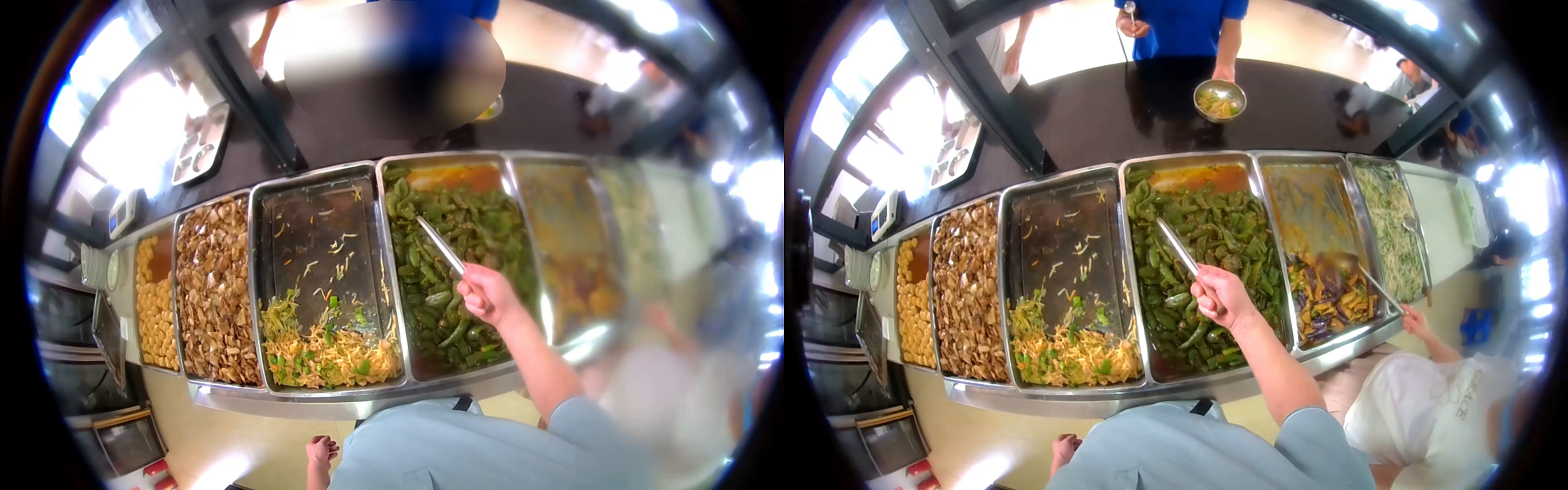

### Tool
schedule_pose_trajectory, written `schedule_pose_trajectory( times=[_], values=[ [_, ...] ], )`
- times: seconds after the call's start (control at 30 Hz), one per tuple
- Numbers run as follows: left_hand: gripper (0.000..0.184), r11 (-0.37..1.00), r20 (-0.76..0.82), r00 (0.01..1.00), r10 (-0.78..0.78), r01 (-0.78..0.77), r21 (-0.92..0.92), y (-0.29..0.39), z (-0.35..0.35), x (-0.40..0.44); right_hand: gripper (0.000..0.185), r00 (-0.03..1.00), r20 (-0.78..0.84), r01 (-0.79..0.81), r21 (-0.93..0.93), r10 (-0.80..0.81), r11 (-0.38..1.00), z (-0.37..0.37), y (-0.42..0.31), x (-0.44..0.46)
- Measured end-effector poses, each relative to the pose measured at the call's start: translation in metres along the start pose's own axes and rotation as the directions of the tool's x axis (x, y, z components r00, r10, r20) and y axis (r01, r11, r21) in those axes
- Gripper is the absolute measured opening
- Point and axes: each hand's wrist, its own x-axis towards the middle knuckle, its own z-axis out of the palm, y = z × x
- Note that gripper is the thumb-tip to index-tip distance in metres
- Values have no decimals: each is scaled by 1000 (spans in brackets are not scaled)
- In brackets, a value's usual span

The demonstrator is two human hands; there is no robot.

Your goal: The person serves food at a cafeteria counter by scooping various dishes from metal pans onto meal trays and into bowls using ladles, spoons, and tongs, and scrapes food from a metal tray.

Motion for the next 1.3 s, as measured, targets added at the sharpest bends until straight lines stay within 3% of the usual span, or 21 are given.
schedule_pose_trajectory(
  times=[0.13,0.33,0.47,0.6,0.63,0.77,0.83,0.87,0.9,1.0,1.1,1.13,1.2,1.23,1.3],
  values=[
    [19,999,-26,1000,-6,7,45,5,-1,5,26,995,-22,95,0,-95,995,9,-21,-20],
    [20,1000,55,999,1,-2,17,-9,5,20,30,962,-76,260,-57,-264,964,36,-94,-47],
    [24,988,110,983,148,-151,18,-73,-25,105,24,925,-105,336,-220,-364,916,56,-149,-43],
    [17,974,66,995,76,-88,207,-49,-4,44,23,882,-105,394,-371,-460,841,40,-195,-5],
    [13,975,151,986,71,-100,198,-52,-10,52,23,870,-110,402,-406,-481,820,36,-201,5],
    [17,988,138,986,90,-106,115,-60,-12,59,33,754,-154,239,-841,-639,485,17,-202,41],
    [20,992,132,987,97,-107,73,-60,-11,55,38,552,81,152,-988,-830,4,-13,-192,66],
    [21,993,128,987,99,-107,53,-62,-12,52,41,455,233,56,-971,-860,-234,-21,-186,72],
    [21,992,130,987,96,-105,66,-61,-13,49,49,504,68,-105,-985,-861,-139,-7,-179,65],
    [20,985,124,986,107,-122,119,-42,-6,27,51,483,151,-327,-883,-862,-338,-21,-171,77],
    [17,950,125,971,205,-228,215,-36,-4,20,54,413,213,-354,-858,-886,-371,-15,-165,69],
    [16,921,149,954,261,-292,256,-35,-6,35,54,353,283,-289,-873,-892,-392,-12,-161,62],
    [12,971,100,980,172,-186,150,-44,-5,29,51,259,423,-156,-869,-868,-470,2,-145,50],
    [9,1000,56,998,24,-24,-14,-43,-2,28,47,202,546,-66,-821,-813,-567,-9,-136,55],
    [9,994,-34,998,-50,46,-102,-31,12,3,49,254,501,137,-865,-827,-482,19,-94,43]
  ],
)
